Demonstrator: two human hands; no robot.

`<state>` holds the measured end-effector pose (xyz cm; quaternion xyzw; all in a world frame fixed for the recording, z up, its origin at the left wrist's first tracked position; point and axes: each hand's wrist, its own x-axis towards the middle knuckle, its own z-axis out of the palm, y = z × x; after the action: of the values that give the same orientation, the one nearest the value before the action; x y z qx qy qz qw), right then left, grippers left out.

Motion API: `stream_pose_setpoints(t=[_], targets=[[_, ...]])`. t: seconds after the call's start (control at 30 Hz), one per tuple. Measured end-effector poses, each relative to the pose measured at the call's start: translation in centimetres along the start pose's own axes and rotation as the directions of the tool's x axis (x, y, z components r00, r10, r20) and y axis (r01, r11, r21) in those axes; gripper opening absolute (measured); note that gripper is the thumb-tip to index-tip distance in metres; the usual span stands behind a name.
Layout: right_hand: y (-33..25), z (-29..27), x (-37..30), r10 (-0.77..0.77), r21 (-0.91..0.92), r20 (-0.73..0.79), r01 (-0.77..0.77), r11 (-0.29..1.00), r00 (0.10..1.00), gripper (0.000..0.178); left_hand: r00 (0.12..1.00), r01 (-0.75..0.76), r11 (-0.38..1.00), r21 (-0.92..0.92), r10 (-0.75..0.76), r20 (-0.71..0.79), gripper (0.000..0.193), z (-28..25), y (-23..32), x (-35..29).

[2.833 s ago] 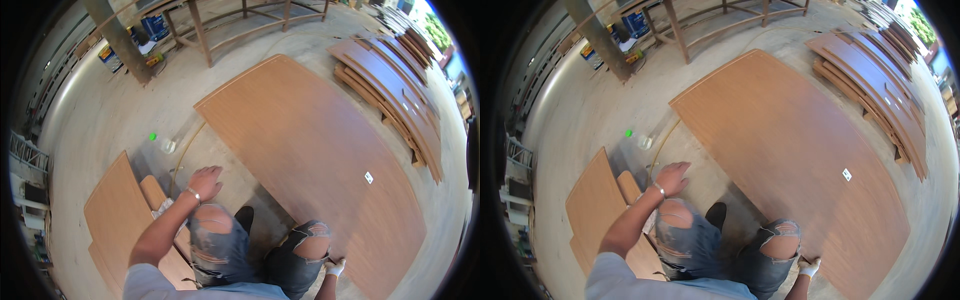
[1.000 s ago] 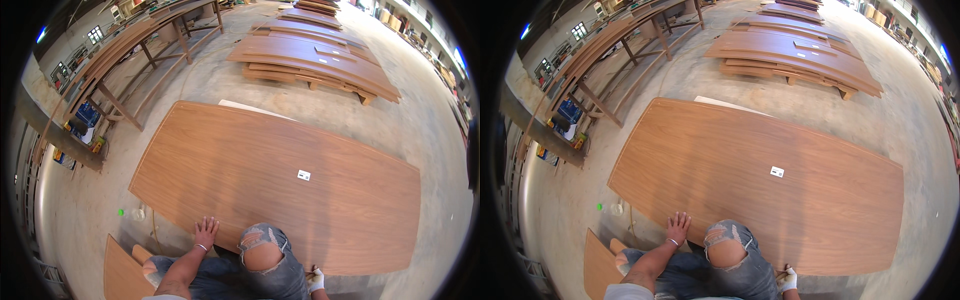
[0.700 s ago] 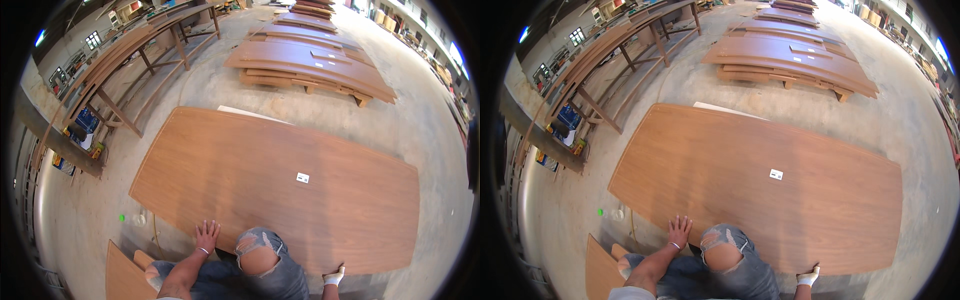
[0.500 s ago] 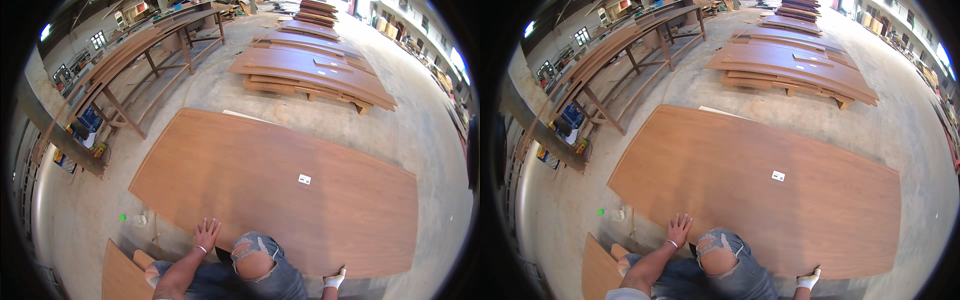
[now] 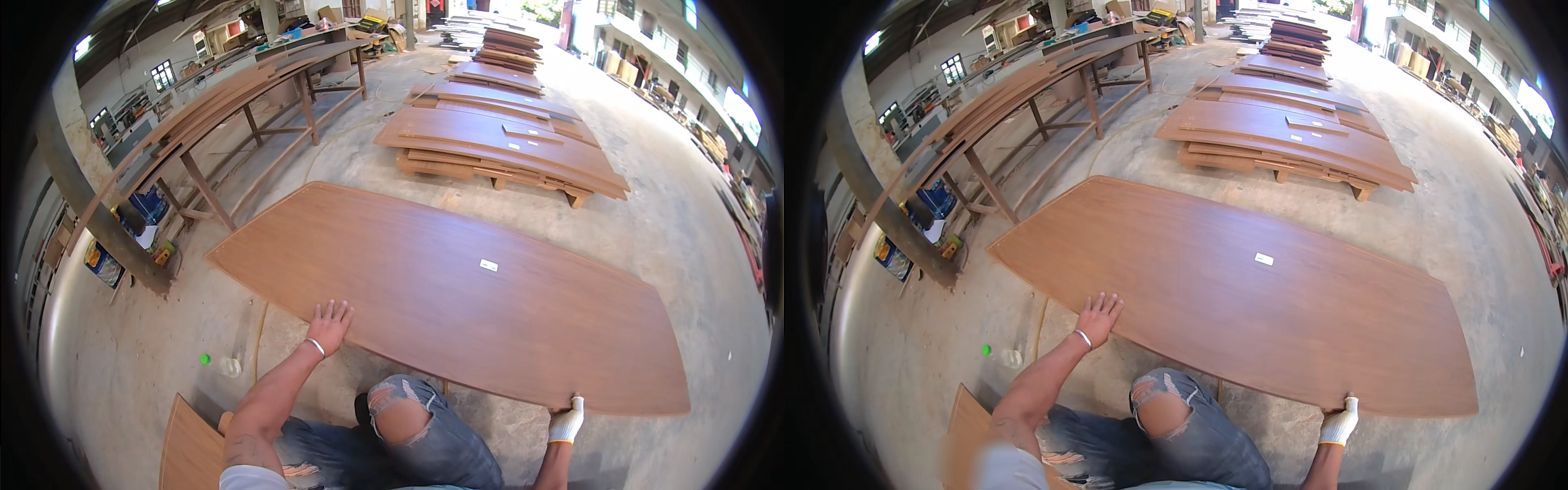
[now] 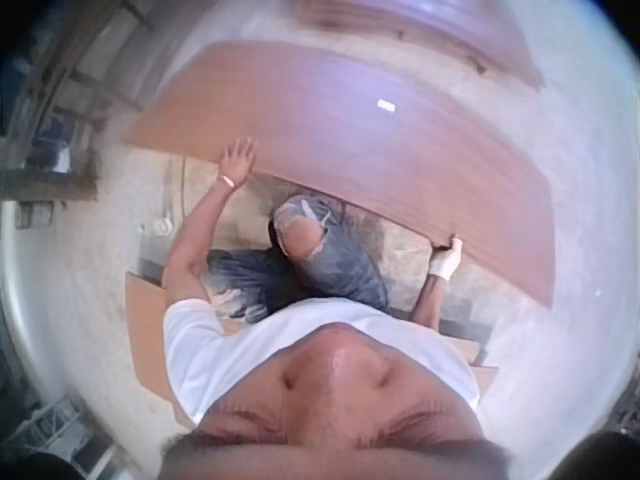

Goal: The person wipes a large wooden board with a cloth, then flips the board over to wipe the other side. They continue wiping the board and briefly adjust the camera before resuming the task.

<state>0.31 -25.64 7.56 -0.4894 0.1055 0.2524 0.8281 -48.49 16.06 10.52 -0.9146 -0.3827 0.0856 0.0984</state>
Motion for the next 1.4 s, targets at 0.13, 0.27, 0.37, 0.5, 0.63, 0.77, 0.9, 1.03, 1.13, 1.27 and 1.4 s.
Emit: stream_pose_setpoints(t=[0.13,0.27,0.37,0.5,0.63,0.77,0.9,1.03,1.13,1.27,1.4], targets=[[-2.0,0.7,-0.8,0.007,-0.021,-0.047,-0.008,1.0,0.999,0.019,0.996,-0.062,0.998,0.022,0.063,-0.056,0.054,-2.6,-0.7,-1.0],[-4.0,0.2,-4.2,0.001,-0.035,-0.06,-0.003,0.999,0.998,0.02,0.993,-0.115,0.99,0.08,0.114,0.014,0.054,-5.9,-0.5,-4.2],[-5.8,-0.9,-6.0,-0.006,-0.039,-0.069,0.003,0.999,0.998,0.02,0.993,-0.112,0.992,0.06,0.11,0.047,0.067,-8.7,0.0,-6.6],[-8.7,0.3,-9.7,-0.114,-0.191,-0.185,0.078,0.979,0.976,0.024,0.987,-0.149,0.988,0.036,0.146,0.068,0.067,-13.1,-0.8,-9.8],[-12.4,1.2,-13.0,-0.154,-0.309,-0.105,0.115,0.944,0.982,0.028,0.984,-0.178,0.983,0.04,0.177,0.03,0.063,-17.3,-2.4,-12.7],[-16.3,1.7,-15.9,-0.253,-0.329,-0.196,0.18,0.927,0.947,0.022,0.98,-0.2,0.98,-0.022,0.2,0.015,0.066,-23.8,-2.5,-14.4],[-21.6,1.3,-18.7,-0.205,-0.376,-0.013,0.185,0.908,0.979,0.029,0.98,-0.194,0.977,-0.084,0.197,0.027,0.064,-28.0,-3.4,-17.7],[-26.0,3.3,-19.9,-0.246,-0.391,-0.064,0.203,0.898,0.967,0.032,0.975,-0.222,0.961,-0.164,0.216,-0.058,0.052,-33.8,-4.0,-19.3],[-28.6,8.3,-22.9,-0.359,-0.526,-0.21,0.205,0.826,0.909,0.029,0.96,-0.263,0.941,-0.211,0.235,-0.149,0.051,-35.8,-4.6,-18.7],[-29.8,11.2,-23.6,-0.343,-0.488,-0.139,0.237,0.84,0.929,0.033,0.931,-0.262,0.935,-0.24,0.179,-0.318,0.04,-36.5,-7.0,-18.0],[-32.2,12.0,-20.7,-0.261,-0.347,0.231,0.33,0.878,0.937,0.039,0.855,-0.289,0.92,-0.263,0.125,-0.504,0.026,-36.7,-11.4,-15.4]])
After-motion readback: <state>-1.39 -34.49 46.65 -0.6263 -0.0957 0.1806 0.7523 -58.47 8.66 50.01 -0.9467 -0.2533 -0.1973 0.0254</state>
